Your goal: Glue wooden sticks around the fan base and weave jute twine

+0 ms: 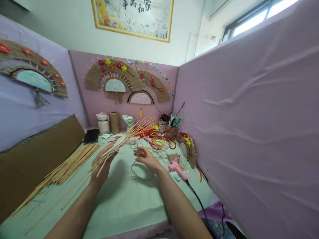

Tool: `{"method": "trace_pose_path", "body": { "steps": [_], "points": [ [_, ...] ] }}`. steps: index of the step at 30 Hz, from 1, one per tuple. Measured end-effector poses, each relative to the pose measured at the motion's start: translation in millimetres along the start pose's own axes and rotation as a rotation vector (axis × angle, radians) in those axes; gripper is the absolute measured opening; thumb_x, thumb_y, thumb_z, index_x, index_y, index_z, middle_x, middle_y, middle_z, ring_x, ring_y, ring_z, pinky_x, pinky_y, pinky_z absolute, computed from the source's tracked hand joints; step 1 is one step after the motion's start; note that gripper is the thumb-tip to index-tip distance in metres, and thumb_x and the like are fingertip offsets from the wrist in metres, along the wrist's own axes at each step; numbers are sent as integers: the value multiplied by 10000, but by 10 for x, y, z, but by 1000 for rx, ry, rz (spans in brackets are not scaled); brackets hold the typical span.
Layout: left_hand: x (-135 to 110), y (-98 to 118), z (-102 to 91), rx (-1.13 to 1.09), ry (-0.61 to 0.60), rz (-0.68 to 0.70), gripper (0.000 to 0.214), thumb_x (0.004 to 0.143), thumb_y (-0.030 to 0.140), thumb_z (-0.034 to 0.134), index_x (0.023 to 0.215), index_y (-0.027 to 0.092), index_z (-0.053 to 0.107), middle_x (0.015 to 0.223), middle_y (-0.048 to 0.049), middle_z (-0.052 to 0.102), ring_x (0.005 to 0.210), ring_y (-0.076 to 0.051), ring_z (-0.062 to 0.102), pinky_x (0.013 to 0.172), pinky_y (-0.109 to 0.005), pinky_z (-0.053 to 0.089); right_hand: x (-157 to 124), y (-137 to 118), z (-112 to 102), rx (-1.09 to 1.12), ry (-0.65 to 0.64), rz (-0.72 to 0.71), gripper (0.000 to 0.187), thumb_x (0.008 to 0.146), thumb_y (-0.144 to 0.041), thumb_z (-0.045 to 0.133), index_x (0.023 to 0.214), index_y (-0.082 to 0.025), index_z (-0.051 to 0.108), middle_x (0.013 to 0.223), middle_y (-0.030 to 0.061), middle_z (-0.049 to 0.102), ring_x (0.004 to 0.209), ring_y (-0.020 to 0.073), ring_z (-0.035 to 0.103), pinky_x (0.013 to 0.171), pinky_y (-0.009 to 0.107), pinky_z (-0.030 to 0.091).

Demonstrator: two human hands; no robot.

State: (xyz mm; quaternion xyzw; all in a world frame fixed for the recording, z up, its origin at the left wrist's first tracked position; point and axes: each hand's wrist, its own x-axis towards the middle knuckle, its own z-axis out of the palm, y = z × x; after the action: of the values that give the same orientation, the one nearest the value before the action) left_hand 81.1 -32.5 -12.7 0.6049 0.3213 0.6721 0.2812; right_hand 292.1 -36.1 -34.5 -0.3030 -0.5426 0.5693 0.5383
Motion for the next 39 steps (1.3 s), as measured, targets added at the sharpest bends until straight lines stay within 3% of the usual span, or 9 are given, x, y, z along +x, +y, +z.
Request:
{"method": "trace_pose_path", "body": {
  "steps": [2, 4, 9, 13, 16, 21, 25, 33, 39],
  "points": [
    [-1, -10, -2, -8, 1, -7, 383, 759, 392, 713, 1101, 221, 696, 1266, -88, 629, 1228, -295, 533, 1025, -426, 443, -27, -17, 22, -41, -101, 70, 425, 708, -287, 730, 1094, -217, 566, 857, 17, 686, 767, 139, 638, 732, 277, 455],
    [1, -20, 1, -25, 0, -27, 378, 750, 398, 720, 1085, 224, 703, 1265, -86, 630, 1216, -295, 542, 1028, -428, 438, -40, -19, 18, -109, -119, 139, 326, 745, -339, 689, 1021, -187, 609, 665, -20, 630, 572, 99, 546, 602, 239, 404],
    [-4, -32, 20, -151, 14, -70, 408, 706, 388, 760, 1081, 236, 706, 1285, -89, 614, 1212, -306, 543, 1009, -440, 453, 28, 14, -124, -91, 170, 174, 252, 655, -370, 724, 752, -170, 605, 550, -60, 490, 486, 63, 405, 491, 208, 282],
    [-21, -21, 7, -265, -36, -102, 368, 700, 342, 772, 1051, 245, 722, 1304, -95, 596, 1217, -305, 541, 993, -421, 466, 141, -79, -305, 28, 430, 81, 341, 569, -387, 771, 748, -179, 569, 534, -76, 464, 465, 60, 374, 466, 208, 263],
    [-32, -14, -16, -240, -73, -127, 356, 715, 328, 762, 1058, 244, 719, 1312, -101, 587, 1236, -305, 523, 969, -409, 483, 221, -303, -429, 99, 513, -5, 354, 555, -372, 790, 752, -187, 561, 535, -75, 475, 464, 67, 389, 456, 212, 278],
    [-34, -33, -39, -154, -97, -86, 357, 720, 335, 758, 1055, 220, 716, 1286, -120, 604, 1209, -302, 543, 988, -416, 466, 296, -808, -598, 168, 532, -151, 363, 532, -283, 824, 779, -200, 572, 585, -79, 517, 474, 56, 414, 474, 202, 355],
    [-35, -39, -50, -121, -136, -48, 373, 734, 343, 743, 1080, 210, 705, 1320, -130, 581, 1220, -308, 534, 996, -419, 459, 272, -1066, -676, 155, 512, -270, 362, 549, -254, 823, 825, -211, 593, 628, -70, 547, 511, 70, 471, 501, 213, 415],
    [-43, -35, -62, -104, -172, -49, 393, 748, 346, 729, 1113, 207, 688, 1333, -139, 570, 1213, -313, 541, 961, -423, 484, 139, -1217, -672, 155, 489, -478, 296, 586, -221, 819, 809, -217, 623, 722, -63, 583, 604, 60, 549, 587, 193, 481],
    [-21, 71, -47, -57, -185, -1, 342, 753, 369, 720, 1054, 207, 708, 1285, -125, 608, 1218, -297, 538, 1021, -429, 434, 163, -1323, -667, 97, 464, -519, 268, 612, -244, 817, 788, -226, 616, 718, -60, 596, 613, 75, 553, 616, 217, 494]
  ]
}}
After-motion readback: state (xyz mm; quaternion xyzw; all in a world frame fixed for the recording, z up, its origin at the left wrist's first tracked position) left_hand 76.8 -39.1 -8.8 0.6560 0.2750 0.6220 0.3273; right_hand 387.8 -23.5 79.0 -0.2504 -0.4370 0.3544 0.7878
